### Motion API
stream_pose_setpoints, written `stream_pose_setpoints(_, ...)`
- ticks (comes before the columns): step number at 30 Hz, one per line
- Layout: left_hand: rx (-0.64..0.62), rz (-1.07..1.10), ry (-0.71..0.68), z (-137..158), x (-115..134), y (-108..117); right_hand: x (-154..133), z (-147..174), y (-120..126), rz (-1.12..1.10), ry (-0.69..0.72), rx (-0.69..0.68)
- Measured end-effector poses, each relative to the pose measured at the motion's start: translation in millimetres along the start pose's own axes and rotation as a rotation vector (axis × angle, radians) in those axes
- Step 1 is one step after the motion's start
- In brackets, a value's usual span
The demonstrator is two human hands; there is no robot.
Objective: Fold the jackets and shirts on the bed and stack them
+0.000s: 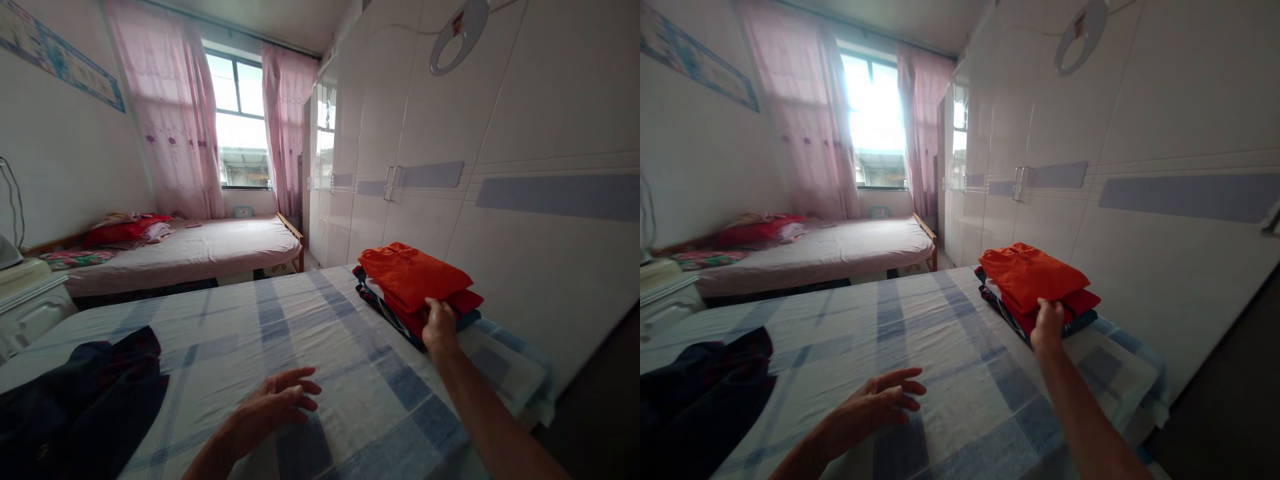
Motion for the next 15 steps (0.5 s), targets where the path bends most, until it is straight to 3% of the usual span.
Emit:
stream_pose_setpoints(4,-0.007,0.009,-0.016,-1,2,0,41,95,-16,0.038,-0.168,-0.164)
stream_pose_setpoints(7,0.006,0.000,-0.015,-2,3,1,71,164,-62,0.024,-0.483,-0.581)
stream_pose_setpoints(9,0.013,0.004,-0.008,-2,2,2,82,190,-90,0.056,-0.559,-0.760)
stream_pose_setpoints(11,0.011,0.015,-0.009,-2,2,1,91,197,-111,0.129,-0.485,-0.841)
stream_pose_setpoints(15,-0.009,0.040,-0.036,-2,3,0,109,197,-136,0.361,-0.188,-0.954)
Point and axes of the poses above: each hand's wrist, its own z-axis away from the middle knuckle, its own y-axis out of the back of the hand, x = y × z, the point moved 6 cm from there along -z, towards the middle knuckle, and after that the axes turned 2 degrees about x, right-handed, at the moved point
